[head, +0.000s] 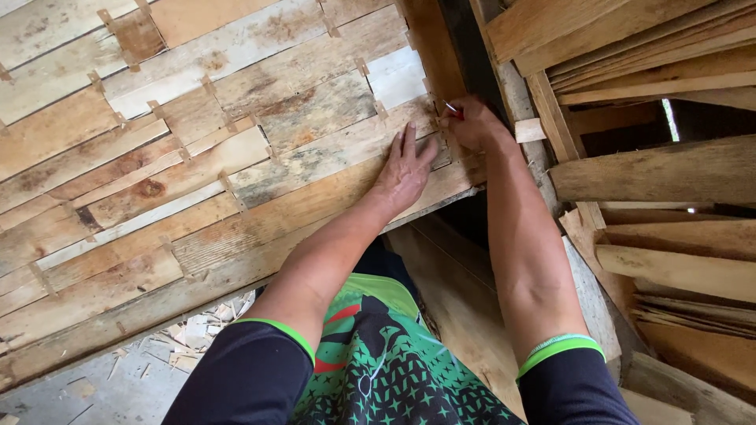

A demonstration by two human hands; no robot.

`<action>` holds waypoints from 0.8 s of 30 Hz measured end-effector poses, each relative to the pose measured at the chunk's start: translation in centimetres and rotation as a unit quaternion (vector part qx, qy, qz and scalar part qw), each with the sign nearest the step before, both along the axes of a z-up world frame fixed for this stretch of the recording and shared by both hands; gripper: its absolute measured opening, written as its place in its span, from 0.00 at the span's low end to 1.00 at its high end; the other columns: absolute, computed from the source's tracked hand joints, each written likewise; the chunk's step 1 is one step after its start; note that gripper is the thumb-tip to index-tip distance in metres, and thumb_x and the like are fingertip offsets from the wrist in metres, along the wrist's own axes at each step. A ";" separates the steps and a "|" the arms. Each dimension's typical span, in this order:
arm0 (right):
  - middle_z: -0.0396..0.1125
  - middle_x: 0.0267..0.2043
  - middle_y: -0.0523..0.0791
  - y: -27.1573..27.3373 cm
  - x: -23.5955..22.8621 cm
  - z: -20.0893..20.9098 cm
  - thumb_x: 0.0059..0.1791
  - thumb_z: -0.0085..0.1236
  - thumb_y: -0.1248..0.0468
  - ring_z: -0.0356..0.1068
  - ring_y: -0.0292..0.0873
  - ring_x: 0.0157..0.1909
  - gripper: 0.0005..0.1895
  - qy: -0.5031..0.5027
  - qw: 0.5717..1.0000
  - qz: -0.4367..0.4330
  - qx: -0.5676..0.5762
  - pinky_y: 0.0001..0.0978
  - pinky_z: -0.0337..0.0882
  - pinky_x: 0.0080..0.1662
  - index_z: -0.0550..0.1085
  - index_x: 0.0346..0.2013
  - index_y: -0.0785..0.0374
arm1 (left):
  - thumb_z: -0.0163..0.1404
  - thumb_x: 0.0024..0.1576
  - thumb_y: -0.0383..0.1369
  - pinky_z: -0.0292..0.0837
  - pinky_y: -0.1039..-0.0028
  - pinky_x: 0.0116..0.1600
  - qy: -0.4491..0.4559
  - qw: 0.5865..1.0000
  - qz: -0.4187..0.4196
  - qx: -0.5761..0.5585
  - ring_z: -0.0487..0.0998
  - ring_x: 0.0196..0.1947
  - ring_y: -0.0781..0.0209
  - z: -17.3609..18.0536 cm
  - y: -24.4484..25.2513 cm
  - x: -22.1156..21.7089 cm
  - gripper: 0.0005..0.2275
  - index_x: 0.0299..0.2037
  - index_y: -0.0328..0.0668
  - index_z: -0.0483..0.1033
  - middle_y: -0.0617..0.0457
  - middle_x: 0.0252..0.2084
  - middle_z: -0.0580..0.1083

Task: Scraping and cleaning a wooden mosaic surface using a utility knife and preparing it with tape.

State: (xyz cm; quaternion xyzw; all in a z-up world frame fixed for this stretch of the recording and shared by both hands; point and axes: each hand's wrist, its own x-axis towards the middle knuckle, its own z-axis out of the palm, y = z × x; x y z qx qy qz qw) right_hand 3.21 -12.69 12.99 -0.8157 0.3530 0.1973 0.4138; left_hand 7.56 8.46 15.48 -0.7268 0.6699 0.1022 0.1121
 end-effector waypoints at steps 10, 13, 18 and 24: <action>0.74 0.35 0.47 -0.8 -0.3 -2.9 0.49 0.62 0.63 0.69 0.42 0.36 0.07 -0.036 0.999 0.021 -0.017 0.37 0.71 0.42 0.77 0.40 0.61 | 0.45 0.58 0.42 0.67 0.33 0.58 -0.043 0.998 -0.051 -0.020 0.55 0.66 0.16 -2.7 -1.0 -0.2 0.27 0.70 0.49 0.63 0.45 0.74 0.54; 0.73 0.35 0.49 -0.8 -0.7 -3.4 0.51 0.62 0.62 0.68 0.42 0.36 0.07 -0.041 0.998 0.030 -0.031 0.38 0.70 0.42 0.78 0.42 0.61 | 0.45 0.59 0.42 0.69 0.33 0.56 -0.051 0.997 -0.040 -0.046 0.57 0.66 0.18 -3.5 -1.3 -0.6 0.25 0.69 0.52 0.66 0.47 0.73 0.57; 0.71 0.33 0.47 -0.6 -1.2 -3.7 0.50 0.61 0.65 0.65 0.40 0.35 0.06 -0.110 0.994 0.020 -0.008 0.36 0.69 0.41 0.76 0.40 0.62 | 0.45 0.60 0.40 0.72 0.35 0.53 -0.073 0.996 -0.028 -0.040 0.60 0.64 0.19 -2.3 -1.6 -0.7 0.22 0.66 0.52 0.70 0.46 0.71 0.59; 0.71 0.34 0.43 0.3 -1.7 -2.7 0.49 0.60 0.72 0.65 0.36 0.38 0.05 -0.155 0.987 -0.023 0.042 0.32 0.68 0.43 0.74 0.38 0.62 | 0.46 0.58 0.40 0.71 0.36 0.53 -0.073 0.997 -0.032 -0.009 0.59 0.64 0.19 -0.9 -1.9 -0.5 0.25 0.67 0.48 0.66 0.44 0.71 0.57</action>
